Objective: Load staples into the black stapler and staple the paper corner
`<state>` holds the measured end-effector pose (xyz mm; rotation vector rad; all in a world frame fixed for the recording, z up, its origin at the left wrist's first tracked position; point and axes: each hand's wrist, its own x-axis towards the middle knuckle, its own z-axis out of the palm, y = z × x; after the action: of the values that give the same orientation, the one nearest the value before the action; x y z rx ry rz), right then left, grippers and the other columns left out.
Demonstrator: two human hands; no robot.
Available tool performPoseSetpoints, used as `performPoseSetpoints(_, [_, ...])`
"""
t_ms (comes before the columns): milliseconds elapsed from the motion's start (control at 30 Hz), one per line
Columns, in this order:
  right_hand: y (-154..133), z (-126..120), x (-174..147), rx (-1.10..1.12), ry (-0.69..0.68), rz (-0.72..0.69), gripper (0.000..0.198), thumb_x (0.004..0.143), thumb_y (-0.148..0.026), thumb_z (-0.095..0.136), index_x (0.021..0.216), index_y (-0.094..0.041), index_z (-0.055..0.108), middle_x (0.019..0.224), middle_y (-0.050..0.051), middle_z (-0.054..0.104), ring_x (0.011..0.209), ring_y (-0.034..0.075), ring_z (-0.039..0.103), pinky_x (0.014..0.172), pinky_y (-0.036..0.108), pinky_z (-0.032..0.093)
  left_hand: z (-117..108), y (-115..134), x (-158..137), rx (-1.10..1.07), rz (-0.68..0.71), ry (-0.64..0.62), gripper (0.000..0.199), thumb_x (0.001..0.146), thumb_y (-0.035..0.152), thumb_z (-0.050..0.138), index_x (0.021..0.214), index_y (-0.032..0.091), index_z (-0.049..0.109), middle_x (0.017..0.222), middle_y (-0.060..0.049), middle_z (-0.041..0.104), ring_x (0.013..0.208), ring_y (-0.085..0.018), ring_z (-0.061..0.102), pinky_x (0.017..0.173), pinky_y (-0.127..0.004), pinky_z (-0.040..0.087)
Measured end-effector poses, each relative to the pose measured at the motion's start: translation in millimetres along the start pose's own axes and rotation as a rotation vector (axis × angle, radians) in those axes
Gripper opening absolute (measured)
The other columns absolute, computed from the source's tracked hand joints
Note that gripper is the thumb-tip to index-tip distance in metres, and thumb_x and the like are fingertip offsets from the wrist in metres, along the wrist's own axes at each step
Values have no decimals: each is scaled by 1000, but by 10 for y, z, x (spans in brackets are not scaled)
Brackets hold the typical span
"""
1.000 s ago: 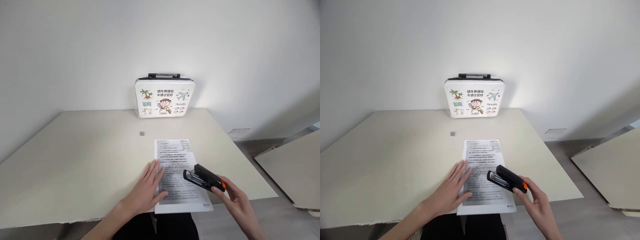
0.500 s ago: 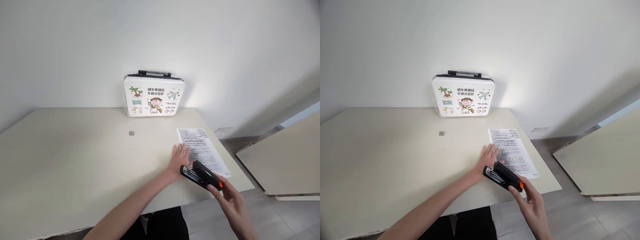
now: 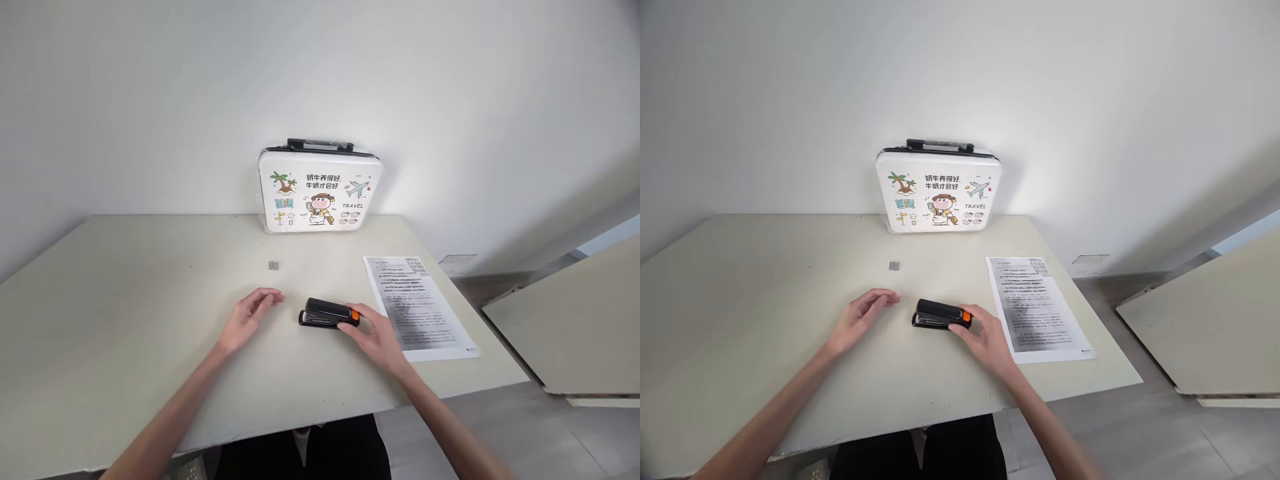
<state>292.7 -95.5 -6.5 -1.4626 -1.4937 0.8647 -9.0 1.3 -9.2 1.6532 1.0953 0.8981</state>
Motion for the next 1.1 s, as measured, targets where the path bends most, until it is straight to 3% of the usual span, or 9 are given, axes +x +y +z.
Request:
performPoseSetpoints(100, [0,190,210,23,-40,11,38,89,-50,73,117,-25,72,119,8,76,111,29,70,73,34,60,7,18,-19,-25,-3,36,41,100,59,57,109,22,72,112,-9,77,106,-26,72,105,-43,53])
performPoseSetpoints(267, [85,345,394,2,-68,-36,34,88,-47,74,115,-27,74,121,6,76,115,28,68,92,40,58,30,32,-16,-1,-18,61,41,100,59,56,109,23,72,109,-8,77,103,-25,71,103,-42,53])
performPoseSetpoints(500, [157,344,397,-103,-77,-109,35,93,-48,70,120,-26,73,119,6,77,111,26,69,99,43,54,38,27,-17,22,-63,178,41,98,60,56,107,22,70,105,-8,76,105,-27,70,104,-41,50])
performPoseSetpoints(700, [173,350,383,-61,-47,-99,47,112,-46,32,128,-26,70,128,7,74,121,23,67,108,42,49,57,18,-26,20,-84,221,40,97,59,57,105,22,71,103,-8,76,104,-27,70,102,-39,50])
performPoseSetpoints(1000, [238,372,398,-178,-43,-150,45,112,-44,30,124,-27,70,116,6,75,109,23,67,100,40,52,-2,-26,-45,45,-105,403,37,101,53,53,112,22,67,117,-10,73,118,-28,65,103,-39,48])
performPoseSetpoints(1100, [199,376,404,-211,-73,-170,35,108,-46,44,123,-26,69,116,7,75,109,25,67,100,43,51,-8,8,-56,-14,-106,394,37,101,54,55,111,20,67,118,-10,72,116,-27,66,107,-41,48])
